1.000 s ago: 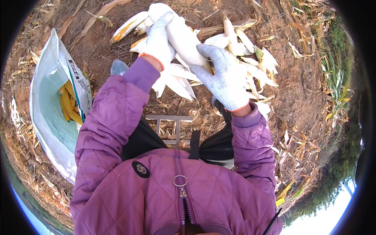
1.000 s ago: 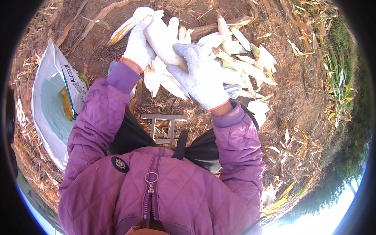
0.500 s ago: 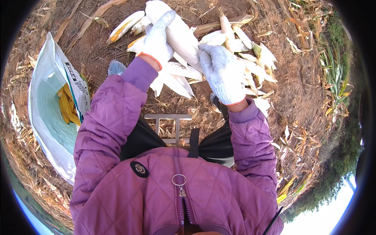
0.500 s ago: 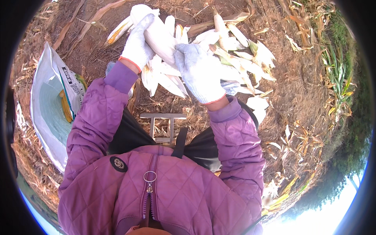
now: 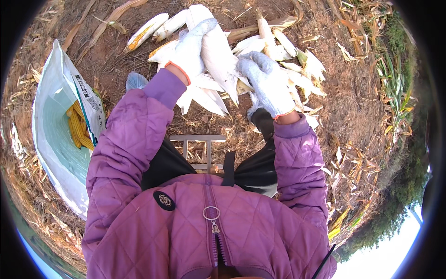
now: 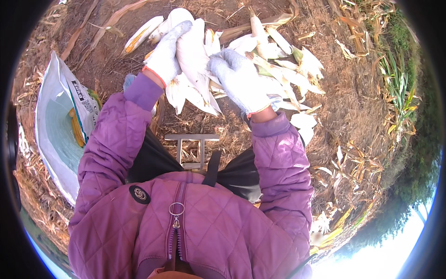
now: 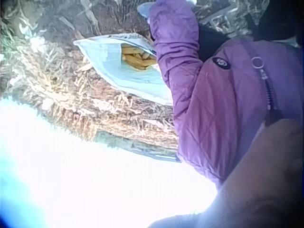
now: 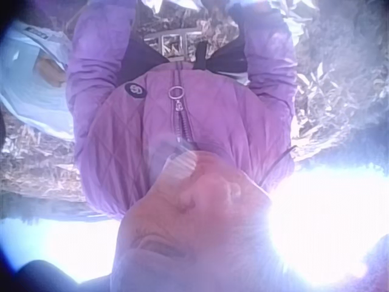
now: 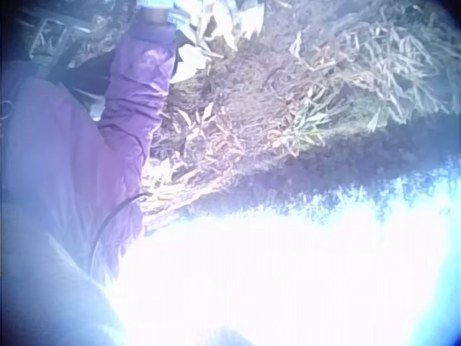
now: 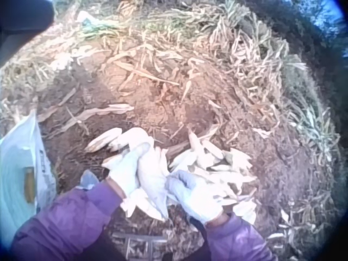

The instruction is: The person sits on the ground and shucks corn cobs by hand, removing the husks and silk. The shucked corn is placed into a white sack, while the husks are discarded on the ground.

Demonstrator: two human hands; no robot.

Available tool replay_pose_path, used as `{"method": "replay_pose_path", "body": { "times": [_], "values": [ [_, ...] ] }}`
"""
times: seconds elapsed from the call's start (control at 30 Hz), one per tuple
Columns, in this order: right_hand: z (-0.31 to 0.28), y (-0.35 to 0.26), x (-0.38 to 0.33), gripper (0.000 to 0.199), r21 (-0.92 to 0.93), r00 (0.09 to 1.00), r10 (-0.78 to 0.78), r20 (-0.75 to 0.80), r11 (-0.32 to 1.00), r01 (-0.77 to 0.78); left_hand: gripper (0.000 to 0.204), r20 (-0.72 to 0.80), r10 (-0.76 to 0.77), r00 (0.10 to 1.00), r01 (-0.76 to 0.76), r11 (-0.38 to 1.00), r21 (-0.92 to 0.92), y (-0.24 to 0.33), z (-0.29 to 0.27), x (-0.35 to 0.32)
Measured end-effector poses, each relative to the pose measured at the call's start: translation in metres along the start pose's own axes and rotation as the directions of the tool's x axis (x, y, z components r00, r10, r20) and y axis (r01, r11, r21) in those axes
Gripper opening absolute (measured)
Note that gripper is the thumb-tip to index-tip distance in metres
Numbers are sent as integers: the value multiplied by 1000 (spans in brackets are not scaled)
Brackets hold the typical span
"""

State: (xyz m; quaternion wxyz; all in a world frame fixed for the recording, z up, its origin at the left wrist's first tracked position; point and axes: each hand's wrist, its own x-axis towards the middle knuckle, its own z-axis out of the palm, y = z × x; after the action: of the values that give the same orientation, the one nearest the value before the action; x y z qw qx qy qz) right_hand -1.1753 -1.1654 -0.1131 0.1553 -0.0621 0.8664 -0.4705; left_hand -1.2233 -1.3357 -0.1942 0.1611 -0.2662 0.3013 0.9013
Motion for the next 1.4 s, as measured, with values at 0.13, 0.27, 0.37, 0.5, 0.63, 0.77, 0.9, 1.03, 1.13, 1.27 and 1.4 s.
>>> {"method": "replay_pose_path", "body": {
  "times": [0.13, 0.27, 0.37, 0.5, 0.63, 0.77, 0.9, 1.03, 1.13, 1.27, 1.4],
  "values": [
    [-2, -2, 1, 31, -106, 999, 11, 44, 994, -6, 54, -16, 114, 993, -113, 992, 57, -3, -6, 6],
    [12, -6, 0, 28, -134, 998, -40, -46, 990, 33, 37, -43, 103, 994, -102, 995, 20, -11, -24, 24],
    [11, 4, -1, 24, -296, 994, -106, -22, 951, 95, 40, -134, 199, 971, -170, 965, 198, -9, -6, 7],
    [8, 6, 1, 23, -135, 989, -145, -27, 981, 140, 73, 52, 46, 998, -53, 989, 136, -8, -14, 13],
    [8, 11, 1, 23, 370, 990, 140, 22, 919, -138, 67, 105, -70, 992, 55, 989, 138, -8, -12, 12],
    [3, 26, -1, 14, 450, 998, -68, 9, 891, 57, 36, 138, -110, 984, 93, 987, 128, -1, 8, -13],
    [-1, 29, -3, 11, 228, 923, -380, -69, 894, 385, 37, 255, -235, 938, 200, 967, 159, 2, 9, -18],
    [-5, 48, -4, 27, 587, 981, -195, -18, 792, 168, 39, 310, -276, 910, 191, 941, 279, 6, 10, -22],
    [-11, 52, -4, 26, 597, 999, -32, -7, 802, 30, 44, 361, -255, 897, 119, 925, 360, 11, 13, -27],
    [-9, 26, 0, 18, 916, 974, 219, 48, 379, -130, 68, 476, -255, 842, 35, 905, 423, 16, 9, -33],
    [-15, 53, 0, 17, 921, 983, 139, 116, 357, -159, 81, 636, -303, 710, -51, 878, 475, 18, 14, -36]
  ]
}}
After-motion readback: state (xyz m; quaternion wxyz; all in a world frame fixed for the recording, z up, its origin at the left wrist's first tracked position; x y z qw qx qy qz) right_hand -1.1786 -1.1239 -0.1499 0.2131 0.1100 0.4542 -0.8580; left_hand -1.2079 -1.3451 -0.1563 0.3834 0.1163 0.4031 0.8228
